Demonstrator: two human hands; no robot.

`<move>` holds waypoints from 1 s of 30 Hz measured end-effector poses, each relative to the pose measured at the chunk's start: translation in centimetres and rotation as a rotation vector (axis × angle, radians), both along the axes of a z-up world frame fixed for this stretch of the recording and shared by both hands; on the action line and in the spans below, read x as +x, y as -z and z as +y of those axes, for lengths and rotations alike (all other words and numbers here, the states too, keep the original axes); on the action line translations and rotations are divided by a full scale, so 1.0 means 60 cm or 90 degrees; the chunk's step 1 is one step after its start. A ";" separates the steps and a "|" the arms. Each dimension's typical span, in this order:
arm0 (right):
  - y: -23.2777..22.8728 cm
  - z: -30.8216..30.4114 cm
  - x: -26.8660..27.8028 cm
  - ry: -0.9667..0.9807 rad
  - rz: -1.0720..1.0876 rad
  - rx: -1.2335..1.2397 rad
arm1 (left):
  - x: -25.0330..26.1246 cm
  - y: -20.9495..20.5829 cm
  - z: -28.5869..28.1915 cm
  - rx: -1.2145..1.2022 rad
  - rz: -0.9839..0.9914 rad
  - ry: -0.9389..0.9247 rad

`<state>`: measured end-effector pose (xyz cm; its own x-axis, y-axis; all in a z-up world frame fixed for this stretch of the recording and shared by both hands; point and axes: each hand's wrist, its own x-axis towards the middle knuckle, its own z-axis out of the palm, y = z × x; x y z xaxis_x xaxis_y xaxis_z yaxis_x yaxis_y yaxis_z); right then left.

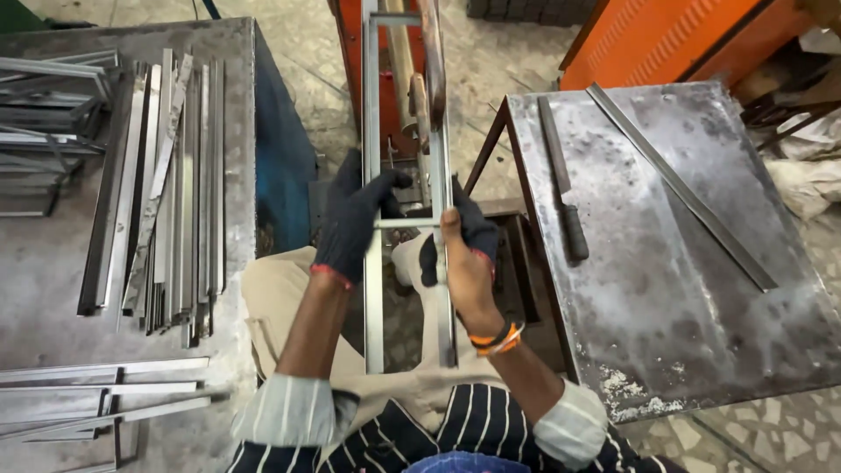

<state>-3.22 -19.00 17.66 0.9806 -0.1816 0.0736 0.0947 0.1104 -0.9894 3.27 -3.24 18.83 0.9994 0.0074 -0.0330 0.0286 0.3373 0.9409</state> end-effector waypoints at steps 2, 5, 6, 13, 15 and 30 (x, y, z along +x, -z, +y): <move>-0.013 0.000 0.011 0.001 0.017 -0.019 | 0.017 -0.005 -0.002 0.053 -0.015 -0.013; -0.005 -0.002 0.039 -0.001 -0.107 -0.083 | 0.051 0.015 0.002 0.076 -0.026 -0.029; 0.008 -0.005 0.030 -0.004 -0.226 -0.129 | 0.044 0.036 0.002 0.043 -0.002 -0.025; 0.017 -0.024 0.084 0.010 0.479 -0.455 | 0.094 0.013 -0.006 0.065 -0.054 -0.058; -0.002 -0.017 0.131 0.039 -0.104 -0.156 | 0.145 0.009 -0.005 0.007 -0.074 -0.033; 0.058 -0.021 0.183 0.110 -0.087 -0.131 | 0.196 0.025 -0.005 0.018 -0.069 -0.015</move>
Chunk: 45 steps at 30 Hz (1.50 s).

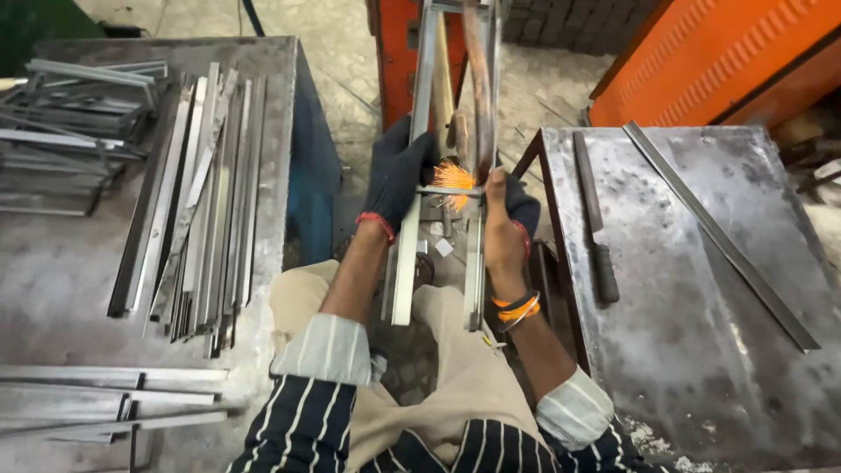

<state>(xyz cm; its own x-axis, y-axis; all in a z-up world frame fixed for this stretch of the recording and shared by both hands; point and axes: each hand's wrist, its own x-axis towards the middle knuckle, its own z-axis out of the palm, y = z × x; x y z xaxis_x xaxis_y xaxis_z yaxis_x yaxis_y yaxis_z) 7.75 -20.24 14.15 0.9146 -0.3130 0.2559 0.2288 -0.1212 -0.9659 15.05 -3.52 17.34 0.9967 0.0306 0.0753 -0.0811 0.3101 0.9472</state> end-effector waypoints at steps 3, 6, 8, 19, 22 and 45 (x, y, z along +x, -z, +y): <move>-0.063 0.010 -0.014 -0.040 -0.041 0.055 | -0.005 0.000 -0.002 0.016 -0.007 0.000; -0.069 0.014 -0.062 -0.053 -0.003 0.125 | -0.046 -0.016 -0.005 -0.015 -0.042 -0.013; -0.065 0.005 -0.131 -0.068 0.005 0.109 | -0.123 -0.019 0.001 -0.014 -0.002 0.000; -0.055 0.029 -0.410 -0.238 0.236 0.176 | -0.416 -0.025 0.061 0.025 0.180 0.026; -0.050 0.026 -0.411 -0.247 0.322 0.222 | -0.412 -0.028 0.058 0.035 0.172 0.011; 0.024 0.237 -0.264 -0.525 -0.224 -0.696 | -0.516 0.246 0.294 0.124 0.144 -0.694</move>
<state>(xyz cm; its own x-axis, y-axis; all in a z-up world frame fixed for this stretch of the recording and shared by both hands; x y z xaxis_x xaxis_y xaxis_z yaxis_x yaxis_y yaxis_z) -8.12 -6.02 12.70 0.5743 0.7736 0.2678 0.8058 -0.4763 -0.3520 -15.93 14.10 2.55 0.4368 0.8996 -0.0054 -0.0388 0.0248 0.9989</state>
